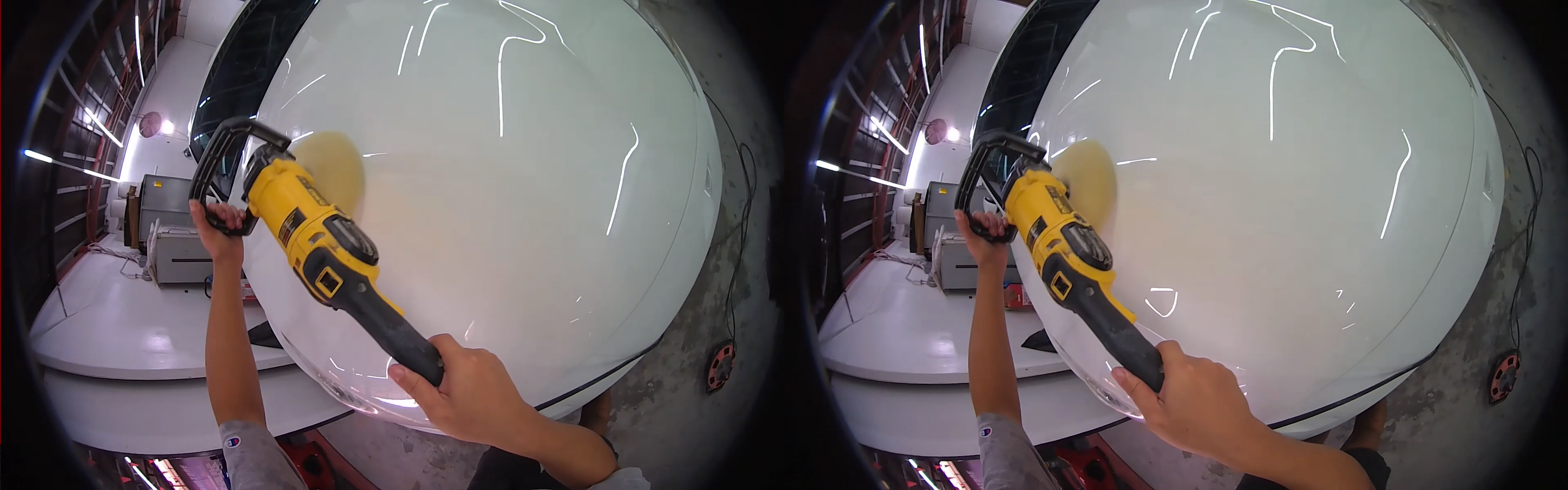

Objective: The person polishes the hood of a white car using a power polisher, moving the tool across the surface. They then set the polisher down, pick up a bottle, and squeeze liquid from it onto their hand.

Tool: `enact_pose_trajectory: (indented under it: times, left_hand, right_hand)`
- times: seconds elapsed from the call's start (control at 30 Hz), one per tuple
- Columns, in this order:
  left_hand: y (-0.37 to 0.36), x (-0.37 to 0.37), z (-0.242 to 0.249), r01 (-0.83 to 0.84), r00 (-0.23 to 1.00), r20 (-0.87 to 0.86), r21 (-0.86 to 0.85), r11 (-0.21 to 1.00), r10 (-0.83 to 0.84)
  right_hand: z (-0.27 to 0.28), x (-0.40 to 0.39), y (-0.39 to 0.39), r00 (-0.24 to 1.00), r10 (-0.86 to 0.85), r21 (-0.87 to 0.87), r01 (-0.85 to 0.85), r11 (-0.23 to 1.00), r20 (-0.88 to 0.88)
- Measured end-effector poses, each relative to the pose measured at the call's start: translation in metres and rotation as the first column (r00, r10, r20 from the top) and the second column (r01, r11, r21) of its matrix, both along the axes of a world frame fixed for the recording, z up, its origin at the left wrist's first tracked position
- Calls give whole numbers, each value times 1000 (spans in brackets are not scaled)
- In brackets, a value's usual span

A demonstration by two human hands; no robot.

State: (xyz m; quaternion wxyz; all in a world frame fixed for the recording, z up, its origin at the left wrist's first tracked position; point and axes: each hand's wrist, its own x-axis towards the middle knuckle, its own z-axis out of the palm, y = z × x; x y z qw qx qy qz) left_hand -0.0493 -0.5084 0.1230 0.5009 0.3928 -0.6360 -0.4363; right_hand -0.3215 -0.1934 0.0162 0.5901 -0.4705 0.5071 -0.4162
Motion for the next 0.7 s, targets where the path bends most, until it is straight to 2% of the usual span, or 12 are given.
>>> enact_pose_trajectory:
  times: [0.23,0.43,0.57,0.7]
  left_hand:
    - [-6,-65,-7,185,983,6,-1,983,-185]
    - [11,-91,-19,336,942,-1,-11,942,-336]
    - [42,-71,-26,322,947,22,-14,947,-322]
    - [65,-28,-32,279,960,28,-29,960,-279]
  right_hand:
    - [-2,-22,29,983,-183,4,183,983,-19]
    - [-19,-18,62,934,-356,-52,354,934,-22]
    - [-32,-9,82,933,-359,-47,357,933,-32]
    - [-48,4,91,968,-248,-30,247,969,-44]
